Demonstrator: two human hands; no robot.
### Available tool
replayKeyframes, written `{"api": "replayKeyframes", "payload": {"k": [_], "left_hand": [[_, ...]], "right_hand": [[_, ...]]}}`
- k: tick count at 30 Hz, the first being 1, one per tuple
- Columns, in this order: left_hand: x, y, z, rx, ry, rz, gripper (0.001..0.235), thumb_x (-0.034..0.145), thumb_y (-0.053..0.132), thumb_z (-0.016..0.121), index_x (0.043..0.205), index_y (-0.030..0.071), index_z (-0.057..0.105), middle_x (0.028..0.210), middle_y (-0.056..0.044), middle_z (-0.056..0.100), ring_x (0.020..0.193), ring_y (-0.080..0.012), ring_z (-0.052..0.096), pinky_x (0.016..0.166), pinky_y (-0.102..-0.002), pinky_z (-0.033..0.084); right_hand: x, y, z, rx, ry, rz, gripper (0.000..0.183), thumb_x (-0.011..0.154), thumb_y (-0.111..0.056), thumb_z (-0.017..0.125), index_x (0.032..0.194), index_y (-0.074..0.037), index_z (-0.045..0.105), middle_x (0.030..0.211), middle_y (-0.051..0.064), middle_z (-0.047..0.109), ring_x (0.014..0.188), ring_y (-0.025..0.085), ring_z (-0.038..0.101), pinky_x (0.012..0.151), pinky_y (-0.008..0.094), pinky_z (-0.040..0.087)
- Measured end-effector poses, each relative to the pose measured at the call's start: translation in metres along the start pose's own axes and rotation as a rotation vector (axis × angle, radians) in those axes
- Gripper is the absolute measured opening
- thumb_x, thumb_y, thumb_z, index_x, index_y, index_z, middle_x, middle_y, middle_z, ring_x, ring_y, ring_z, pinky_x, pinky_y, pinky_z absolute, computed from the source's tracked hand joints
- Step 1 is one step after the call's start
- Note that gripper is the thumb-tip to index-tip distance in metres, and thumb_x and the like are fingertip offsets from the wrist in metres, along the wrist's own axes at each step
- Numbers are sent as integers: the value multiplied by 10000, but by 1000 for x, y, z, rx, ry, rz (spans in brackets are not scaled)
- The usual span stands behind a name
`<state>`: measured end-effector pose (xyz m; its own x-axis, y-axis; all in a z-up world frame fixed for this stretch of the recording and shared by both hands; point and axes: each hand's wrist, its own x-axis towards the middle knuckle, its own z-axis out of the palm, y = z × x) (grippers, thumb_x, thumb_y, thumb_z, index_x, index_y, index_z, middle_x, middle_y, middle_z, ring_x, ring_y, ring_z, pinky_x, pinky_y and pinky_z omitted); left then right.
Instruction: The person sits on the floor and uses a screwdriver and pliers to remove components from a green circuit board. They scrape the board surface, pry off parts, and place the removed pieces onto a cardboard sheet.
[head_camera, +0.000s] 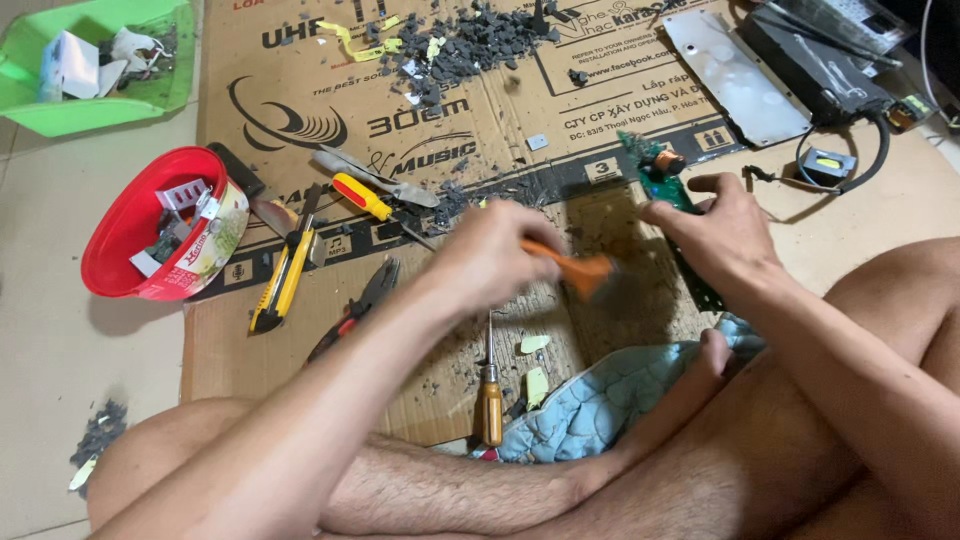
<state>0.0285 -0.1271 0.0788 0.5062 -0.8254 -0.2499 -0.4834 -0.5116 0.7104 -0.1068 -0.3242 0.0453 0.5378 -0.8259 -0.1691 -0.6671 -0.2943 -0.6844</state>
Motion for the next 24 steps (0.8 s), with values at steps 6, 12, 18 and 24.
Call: {"api": "replayKeyframes", "payload": {"k": [6, 12, 18, 24], "left_hand": [[39, -9, 2, -3, 365, 15, 219, 938, 28, 586, 1064, 89, 754, 924, -207, 734, 870, -353, 742, 808, -472, 628], [7, 7, -38, 37, -179, -4, 232, 839, 83, 731, 1059, 121, 794, 970, -112, 778, 696, -157, 703, 769, -328, 582], [7, -48, -63, 402, 294, -64, 225, 910, 121, 687, 1105, 192, 775, 988, -162, 747, 1035, -356, 709, 896, -452, 575], [-31, -33, -60, 395, -185, -151, 189, 772, 207, 744, 888, 339, 814, 930, 23, 800, 1008, -231, 747, 950, -369, 572]], "right_hand": [[5, 6, -5, 80, 19, 46, 771, 818, -409, 808, 1431, -19, 549, 1139, 281, 670, 1091, 435, 643, 930, 589, 498], [4, 2, -1, 5, -85, 55, 838, 749, -507, 810, 1420, -70, 562, 1199, 221, 668, 1188, 408, 612, 1016, 563, 467], [-22, -13, 17, -35, -152, -88, 805, 753, -363, 834, 1430, -23, 558, 1231, 287, 610, 1201, 464, 597, 1064, 611, 441], [-29, -17, 31, -193, -278, -168, 876, 711, -447, 855, 1451, -120, 521, 1268, 195, 565, 1236, 419, 601, 1051, 597, 468]]}}
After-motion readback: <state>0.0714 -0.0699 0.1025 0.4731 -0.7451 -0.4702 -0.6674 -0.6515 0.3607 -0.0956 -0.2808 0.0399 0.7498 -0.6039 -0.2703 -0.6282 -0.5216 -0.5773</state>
